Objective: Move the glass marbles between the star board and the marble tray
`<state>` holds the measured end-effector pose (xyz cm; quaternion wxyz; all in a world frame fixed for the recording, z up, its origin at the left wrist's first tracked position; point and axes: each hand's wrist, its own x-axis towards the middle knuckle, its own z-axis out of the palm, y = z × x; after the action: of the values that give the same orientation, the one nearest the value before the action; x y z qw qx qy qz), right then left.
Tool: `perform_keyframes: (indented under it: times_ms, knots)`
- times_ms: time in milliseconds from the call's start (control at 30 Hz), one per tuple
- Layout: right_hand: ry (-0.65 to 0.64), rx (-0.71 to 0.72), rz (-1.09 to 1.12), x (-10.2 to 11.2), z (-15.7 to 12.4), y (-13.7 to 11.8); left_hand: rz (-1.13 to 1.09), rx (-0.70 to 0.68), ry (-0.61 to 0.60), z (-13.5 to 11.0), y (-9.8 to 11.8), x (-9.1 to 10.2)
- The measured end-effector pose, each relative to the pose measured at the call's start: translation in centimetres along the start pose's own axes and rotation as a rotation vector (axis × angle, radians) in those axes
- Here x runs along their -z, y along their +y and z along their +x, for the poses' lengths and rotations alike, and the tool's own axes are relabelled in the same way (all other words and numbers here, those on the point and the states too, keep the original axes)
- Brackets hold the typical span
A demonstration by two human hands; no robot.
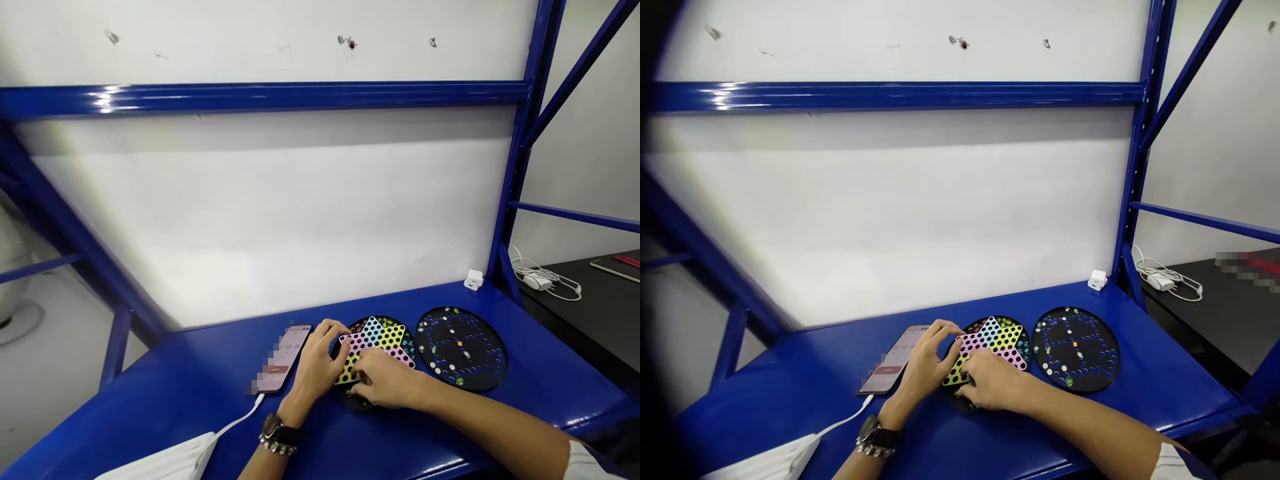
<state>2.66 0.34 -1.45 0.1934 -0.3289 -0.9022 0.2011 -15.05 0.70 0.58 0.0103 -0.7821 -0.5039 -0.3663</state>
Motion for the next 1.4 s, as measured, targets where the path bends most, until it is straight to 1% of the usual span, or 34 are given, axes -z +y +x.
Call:
perform_keyframes:
  times_ms: [100, 200, 267, 333, 367, 433, 467, 533, 567, 633, 667, 733, 800, 867, 933, 1000, 1100, 1233, 1333, 1400]
  knots:
    - [0.002, 0.000, 0.050, 0.9, -0.4, 0.1, 0.005, -0.002, -0.005, 0.0, -0.1, -0.1]
    - [0.042, -0.021, 0.078, 2.2, -0.6, 0.3, 0.003, 0.003, 0.000, 0.0, -0.2, -0.1]
    - [0.080, -0.052, 0.098, 3.5, -0.8, 1.0, 0.006, 0.012, -0.006, 0.0, -0.2, -0.1]
    - [0.129, -0.105, 0.108, 5.2, -1.2, 2.5, 0.003, 0.016, -0.035, 0.0, 0.0, 0.1]
    - [0.155, -0.149, 0.103, 6.1, -1.5, 3.6, -0.007, 0.016, -0.061, 0.0, 0.1, 0.2]
    - [0.253, -0.255, 0.051, 8.3, -2.6, 6.6, -0.044, 0.013, -0.131, -0.1, 0.4, 0.3]
    - [0.293, -0.313, 0.027, 9.3, -3.4, 8.5, -0.066, 0.010, -0.178, -0.1, 0.6, 0.4]
    - [0.415, -0.475, -0.064, 11.2, -5.2, 12.6, -0.105, 0.000, -0.283, -0.2, 0.9, 0.5]
    - [0.445, -0.549, -0.102, 12.0, -6.2, 14.7, -0.119, -0.008, -0.332, -0.3, 1.1, 0.5]
    - [0.494, -0.690, -0.170, 13.0, -8.1, 18.4, -0.147, -0.030, -0.382, -0.3, 1.4, 0.4]
    - [0.501, -0.741, -0.185, 13.3, -8.8, 19.8, -0.163, -0.041, -0.386, -0.3, 1.6, 0.4]
    - [0.523, -0.798, -0.177, 13.6, -9.8, 21.7, -0.203, -0.061, -0.386, -0.3, 2.2, 0.4]
    - [0.534, -0.822, -0.159, 13.5, -10.1, 22.3, -0.231, -0.075, -0.425, -0.3, 2.7, 0.4]
    - [0.526, -0.835, -0.161, 13.3, -10.1, 22.2, -0.237, -0.073, -0.498, -0.3, 3.0, 0.4]
    - [0.489, -0.857, -0.180, 13.2, -9.9, 21.9, -0.232, -0.056, -0.564, -0.4, 3.0, 0.4]
    - [0.429, -0.869, -0.188, 13.1, -9.9, 21.8, -0.224, -0.034, -0.584, -0.4, 2.7, 0.4]
    - [0.349, -0.835, -0.160, 13.0, -10.1, 21.8, -0.183, -0.012, -0.528, -0.3, 2.1, 0.5]
    - [0.308, -0.744, -0.107, 12.7, -9.9, 21.6, -0.098, -0.007, -0.428, -0.1, 1.6, 0.4]
    - [0.274, -0.694, -0.122, 12.6, -9.6, 20.9, -0.072, 0.002, -0.398, 0.0, 1.5, 0.2]
    - [0.286, -0.668, -0.171, 12.5, -9.4, 20.3, -0.072, 0.009, -0.397, 0.0, 1.4, 0.1]
